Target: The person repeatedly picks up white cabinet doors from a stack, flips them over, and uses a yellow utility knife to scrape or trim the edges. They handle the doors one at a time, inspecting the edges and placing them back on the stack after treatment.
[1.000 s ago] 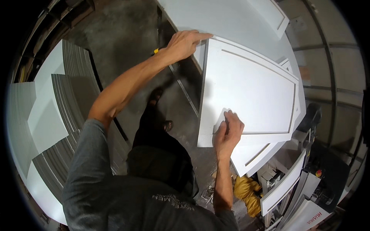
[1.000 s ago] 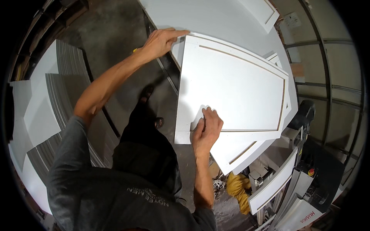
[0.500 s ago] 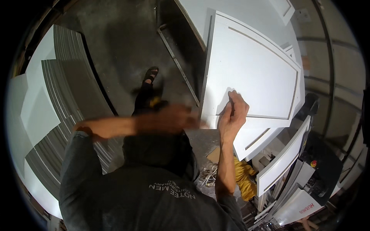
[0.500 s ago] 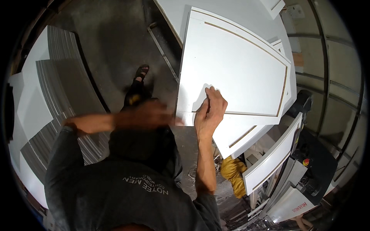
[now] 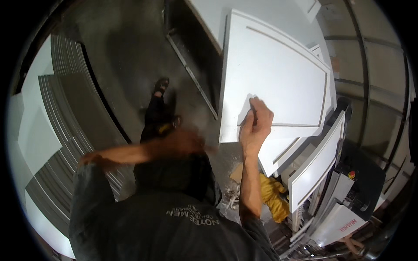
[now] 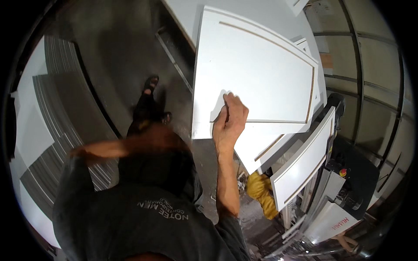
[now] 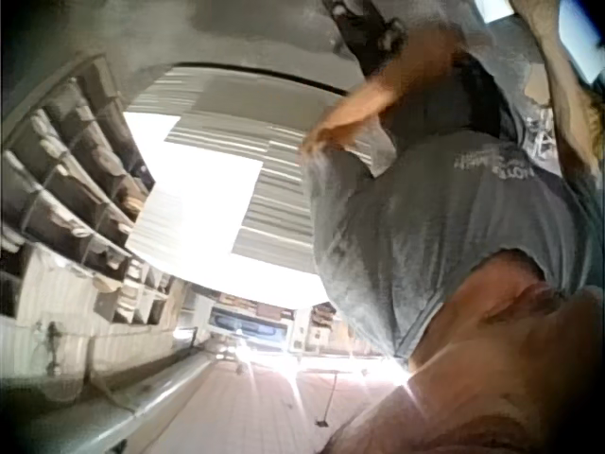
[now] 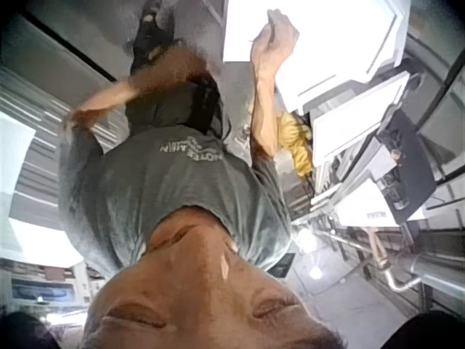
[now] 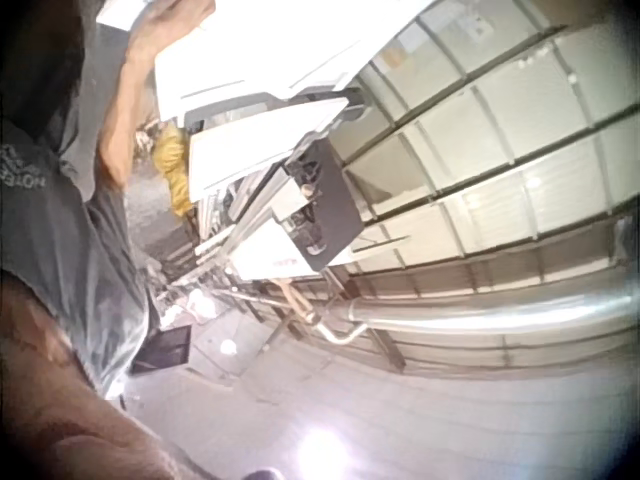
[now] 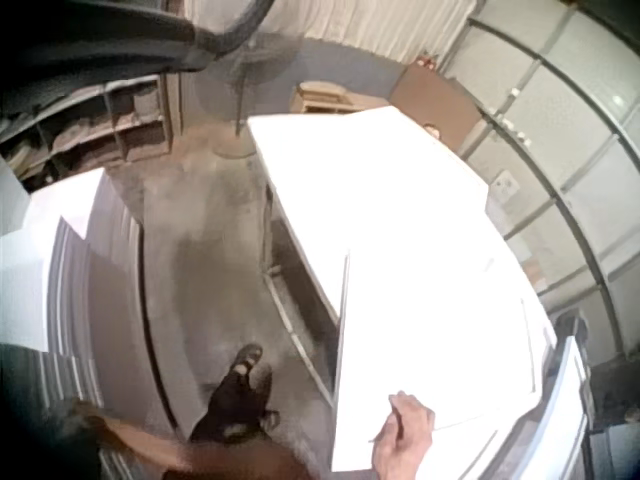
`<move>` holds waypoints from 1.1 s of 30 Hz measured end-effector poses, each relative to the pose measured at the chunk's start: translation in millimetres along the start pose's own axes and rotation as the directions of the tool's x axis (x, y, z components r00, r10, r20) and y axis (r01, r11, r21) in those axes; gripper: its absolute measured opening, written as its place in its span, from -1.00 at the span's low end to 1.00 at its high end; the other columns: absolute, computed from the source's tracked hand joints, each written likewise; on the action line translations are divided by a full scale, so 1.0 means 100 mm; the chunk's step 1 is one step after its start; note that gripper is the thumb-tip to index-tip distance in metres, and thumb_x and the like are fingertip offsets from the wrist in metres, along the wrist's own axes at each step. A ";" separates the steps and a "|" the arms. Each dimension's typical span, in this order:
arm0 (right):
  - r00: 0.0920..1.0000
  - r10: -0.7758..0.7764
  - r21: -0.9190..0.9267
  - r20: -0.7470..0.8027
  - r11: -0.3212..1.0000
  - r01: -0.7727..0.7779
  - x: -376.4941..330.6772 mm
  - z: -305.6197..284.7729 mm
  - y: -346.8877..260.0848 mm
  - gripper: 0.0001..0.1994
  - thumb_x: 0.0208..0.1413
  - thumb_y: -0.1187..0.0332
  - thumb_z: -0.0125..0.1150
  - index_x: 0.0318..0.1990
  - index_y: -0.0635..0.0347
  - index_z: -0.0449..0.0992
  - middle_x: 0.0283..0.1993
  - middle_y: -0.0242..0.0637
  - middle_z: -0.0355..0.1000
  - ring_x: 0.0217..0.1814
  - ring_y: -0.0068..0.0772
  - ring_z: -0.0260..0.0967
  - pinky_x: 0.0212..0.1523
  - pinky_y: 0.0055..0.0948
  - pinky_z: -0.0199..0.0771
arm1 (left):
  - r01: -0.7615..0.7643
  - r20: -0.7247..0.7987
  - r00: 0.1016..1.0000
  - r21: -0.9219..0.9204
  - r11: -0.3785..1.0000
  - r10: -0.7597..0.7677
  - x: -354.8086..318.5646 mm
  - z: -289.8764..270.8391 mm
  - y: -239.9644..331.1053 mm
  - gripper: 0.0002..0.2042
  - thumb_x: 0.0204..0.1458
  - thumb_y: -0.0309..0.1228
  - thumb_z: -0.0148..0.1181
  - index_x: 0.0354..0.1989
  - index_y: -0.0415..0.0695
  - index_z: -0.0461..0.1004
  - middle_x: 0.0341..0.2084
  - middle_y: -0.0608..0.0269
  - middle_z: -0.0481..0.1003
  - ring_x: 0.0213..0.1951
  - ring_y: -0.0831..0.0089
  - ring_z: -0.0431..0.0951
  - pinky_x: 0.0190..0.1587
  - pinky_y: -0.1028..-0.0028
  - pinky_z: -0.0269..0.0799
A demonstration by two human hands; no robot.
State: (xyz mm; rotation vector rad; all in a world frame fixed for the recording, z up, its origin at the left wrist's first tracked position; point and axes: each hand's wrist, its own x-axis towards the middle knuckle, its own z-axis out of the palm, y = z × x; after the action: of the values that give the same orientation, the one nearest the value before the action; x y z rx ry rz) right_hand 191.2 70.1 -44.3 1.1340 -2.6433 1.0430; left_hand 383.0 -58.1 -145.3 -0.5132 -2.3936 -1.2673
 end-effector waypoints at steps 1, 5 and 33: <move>0.999 0.038 0.008 -0.021 0.999 -0.038 -0.01 -0.01 0.01 -0.67 0.09 0.64 0.06 0.01 0.26 0.53 0.04 -0.02 0.50 0.14 0.06 0.35 0.17 -0.15 0.36 | -0.018 0.123 0.992 -0.047 0.999 0.023 -0.03 -0.15 0.24 -0.53 0.13 -0.42 0.06 0.27 0.11 0.40 -0.41 0.27 0.46 -0.35 0.31 0.50 -0.23 0.31 0.49; 0.952 0.272 0.244 -0.138 0.941 -0.233 -0.32 -0.13 -0.22 -0.68 0.09 0.62 0.19 0.03 0.27 0.51 0.04 -0.04 0.47 0.13 -0.01 0.37 0.15 -0.20 0.39 | 0.422 -0.133 0.892 -0.092 0.902 -0.431 0.38 -1.09 -0.07 -0.62 0.25 -0.32 0.07 0.21 -0.15 0.41 -0.25 0.20 0.58 -0.27 0.35 0.58 -0.12 0.37 0.53; 0.190 0.980 0.989 -0.056 0.081 -0.124 0.64 -0.82 -2.10 -0.45 0.02 0.31 0.42 0.10 0.44 0.38 -0.08 -0.11 0.53 -0.09 -0.35 0.56 0.01 -0.36 0.58 | -0.027 0.333 0.941 0.250 0.968 -0.060 3.73 -3.20 -1.15 -0.32 0.00 -0.27 0.34 0.25 -0.41 0.26 0.00 -0.35 0.45 -0.10 0.00 0.54 -0.01 0.19 0.44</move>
State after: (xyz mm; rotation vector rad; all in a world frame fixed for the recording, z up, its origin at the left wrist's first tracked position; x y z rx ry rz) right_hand 270.1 -21.7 156.0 -0.9381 -1.5110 2.4472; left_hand 58.5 -335.2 123.8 -0.6794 -2.7973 -0.9188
